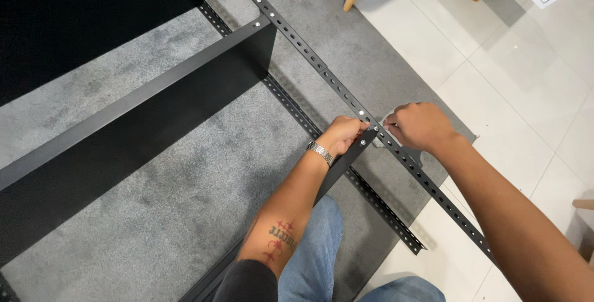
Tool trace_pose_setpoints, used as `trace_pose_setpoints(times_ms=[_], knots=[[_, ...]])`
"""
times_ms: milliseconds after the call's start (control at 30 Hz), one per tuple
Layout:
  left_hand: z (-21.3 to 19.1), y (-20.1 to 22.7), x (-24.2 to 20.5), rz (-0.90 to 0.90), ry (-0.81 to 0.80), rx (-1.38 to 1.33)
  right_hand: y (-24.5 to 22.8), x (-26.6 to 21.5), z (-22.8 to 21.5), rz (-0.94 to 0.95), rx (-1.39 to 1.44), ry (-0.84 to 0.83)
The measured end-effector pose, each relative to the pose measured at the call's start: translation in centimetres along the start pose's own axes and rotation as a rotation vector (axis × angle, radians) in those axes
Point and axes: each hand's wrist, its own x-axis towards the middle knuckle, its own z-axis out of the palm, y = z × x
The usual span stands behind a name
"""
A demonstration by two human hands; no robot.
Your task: The person assembles a black metal shelf by hand and using a screwdriver. They pick up small nuts and bolts from a plastic bag, align the metal frame components with the black shelves, and fasten them together.
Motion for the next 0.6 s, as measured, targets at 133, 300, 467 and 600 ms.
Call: trace_pose_setpoints(times_ms=[133,300,467,600], knots=[[0.2,0.1,0.1,0.001,0.006,0.012,-0.1,0.1,-0.1,-0.039,-0.05,0.007],[0.1,-0.3,0.3,0.026,0.014,0.007,-0.2,1.2,1.7,-0.146,-0.223,0.001],[0.6,0.3,-1.8,0.055,0.034,0.017,-0.7,2.9,1.8,-0.265,-0.396,-0.093],[-0.2,-2.1,2.1,0.064,0.054,0.017,-0.5,3.9,2.5,-0.213,-0.349,-0.119]])
